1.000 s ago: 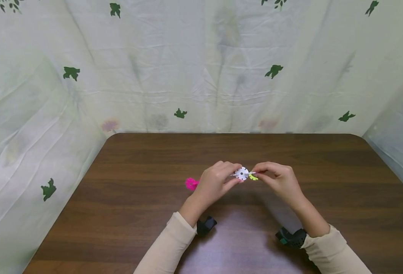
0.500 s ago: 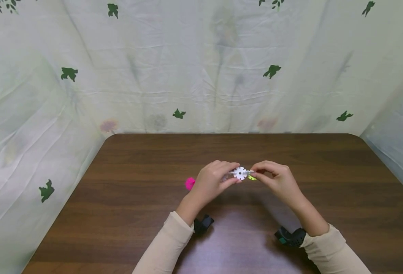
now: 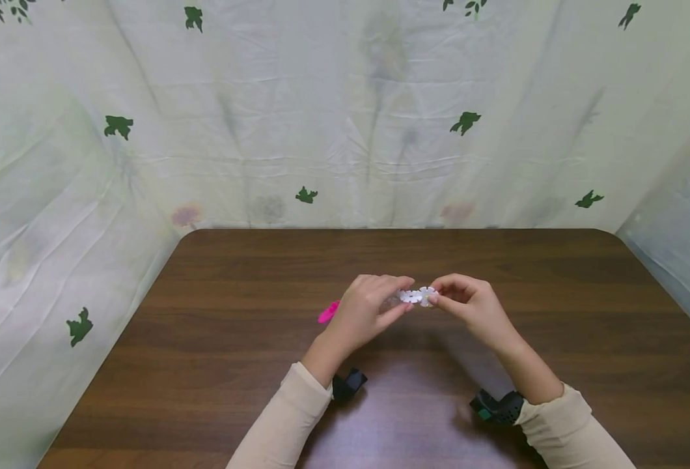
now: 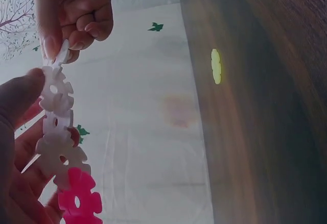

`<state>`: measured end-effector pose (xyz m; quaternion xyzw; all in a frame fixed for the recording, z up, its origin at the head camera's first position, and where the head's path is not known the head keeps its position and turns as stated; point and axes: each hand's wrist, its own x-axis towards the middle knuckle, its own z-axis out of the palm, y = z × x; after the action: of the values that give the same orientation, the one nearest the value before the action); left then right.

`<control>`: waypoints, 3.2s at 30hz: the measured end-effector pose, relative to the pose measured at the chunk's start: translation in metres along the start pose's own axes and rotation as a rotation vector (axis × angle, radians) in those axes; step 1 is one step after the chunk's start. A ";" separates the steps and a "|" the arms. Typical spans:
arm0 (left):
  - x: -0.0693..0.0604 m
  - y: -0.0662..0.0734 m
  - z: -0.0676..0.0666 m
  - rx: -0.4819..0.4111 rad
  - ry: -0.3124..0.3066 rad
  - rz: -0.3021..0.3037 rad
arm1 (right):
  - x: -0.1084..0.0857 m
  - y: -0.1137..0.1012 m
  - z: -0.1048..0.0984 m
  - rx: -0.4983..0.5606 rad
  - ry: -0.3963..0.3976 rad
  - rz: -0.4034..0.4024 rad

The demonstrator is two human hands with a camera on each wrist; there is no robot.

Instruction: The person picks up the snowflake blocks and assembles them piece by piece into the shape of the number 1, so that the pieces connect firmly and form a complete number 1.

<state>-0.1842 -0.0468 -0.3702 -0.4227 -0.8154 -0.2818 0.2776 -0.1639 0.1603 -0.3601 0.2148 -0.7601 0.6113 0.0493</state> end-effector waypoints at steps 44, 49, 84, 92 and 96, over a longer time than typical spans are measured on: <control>-0.005 -0.011 -0.009 0.018 0.065 -0.084 | 0.008 0.043 -0.014 -0.194 0.042 0.005; -0.005 -0.014 -0.012 0.011 0.088 -0.103 | 0.009 0.071 -0.015 -0.247 0.028 0.062; -0.006 -0.017 -0.012 0.032 0.079 -0.099 | 0.009 0.091 -0.011 -0.338 -0.056 0.086; -0.007 -0.016 -0.011 0.032 0.073 -0.093 | 0.010 0.074 -0.012 -0.152 0.040 0.115; -0.006 -0.016 -0.012 0.032 0.071 -0.090 | 0.010 0.062 -0.010 -0.065 0.069 0.119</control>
<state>-0.1920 -0.0656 -0.3700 -0.3709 -0.8275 -0.2959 0.3002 -0.1986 0.1772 -0.4105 0.1463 -0.7889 0.5951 0.0462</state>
